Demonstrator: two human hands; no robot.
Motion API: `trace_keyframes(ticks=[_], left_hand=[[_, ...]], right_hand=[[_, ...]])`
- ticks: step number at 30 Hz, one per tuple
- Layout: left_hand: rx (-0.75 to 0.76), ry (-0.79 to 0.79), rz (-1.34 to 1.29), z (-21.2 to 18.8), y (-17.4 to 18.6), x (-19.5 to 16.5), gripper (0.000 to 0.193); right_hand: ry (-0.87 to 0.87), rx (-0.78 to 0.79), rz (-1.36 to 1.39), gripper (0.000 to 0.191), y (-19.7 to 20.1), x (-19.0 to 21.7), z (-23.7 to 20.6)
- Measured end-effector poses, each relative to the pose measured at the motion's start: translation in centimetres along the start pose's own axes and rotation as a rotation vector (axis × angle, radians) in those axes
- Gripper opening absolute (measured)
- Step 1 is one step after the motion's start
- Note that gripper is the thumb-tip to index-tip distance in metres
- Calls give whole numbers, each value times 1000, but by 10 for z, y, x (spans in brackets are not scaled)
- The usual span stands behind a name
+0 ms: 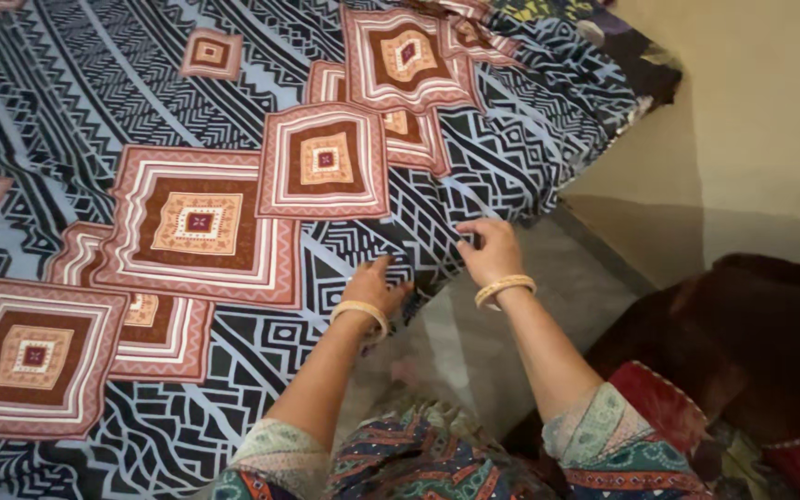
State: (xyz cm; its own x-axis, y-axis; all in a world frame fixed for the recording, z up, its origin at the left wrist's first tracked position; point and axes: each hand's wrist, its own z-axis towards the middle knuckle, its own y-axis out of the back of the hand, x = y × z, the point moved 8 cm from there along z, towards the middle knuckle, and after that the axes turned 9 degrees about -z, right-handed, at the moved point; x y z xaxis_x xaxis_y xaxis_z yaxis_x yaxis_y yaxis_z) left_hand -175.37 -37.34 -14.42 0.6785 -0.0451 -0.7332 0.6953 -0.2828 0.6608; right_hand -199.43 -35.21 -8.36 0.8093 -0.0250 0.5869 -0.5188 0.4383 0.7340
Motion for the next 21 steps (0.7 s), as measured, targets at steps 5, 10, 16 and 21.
trace_keyframes(ticks=[5, 10, 16, 21], left_hand=[[-197, 33, 33, 52, 34, 14, 72], [-328, 254, 117, 103, 59, 43, 75], [-372, 543, 133, 151, 65, 23, 80], [-397, 586, 133, 195, 68, -23, 76]], right_hand=[[174, 165, 80, 24, -21, 55, 45], [279, 268, 101, 26, -45, 68, 96], [283, 478, -60, 40, -101, 35, 144], [303, 617, -117, 57, -123, 12, 176]])
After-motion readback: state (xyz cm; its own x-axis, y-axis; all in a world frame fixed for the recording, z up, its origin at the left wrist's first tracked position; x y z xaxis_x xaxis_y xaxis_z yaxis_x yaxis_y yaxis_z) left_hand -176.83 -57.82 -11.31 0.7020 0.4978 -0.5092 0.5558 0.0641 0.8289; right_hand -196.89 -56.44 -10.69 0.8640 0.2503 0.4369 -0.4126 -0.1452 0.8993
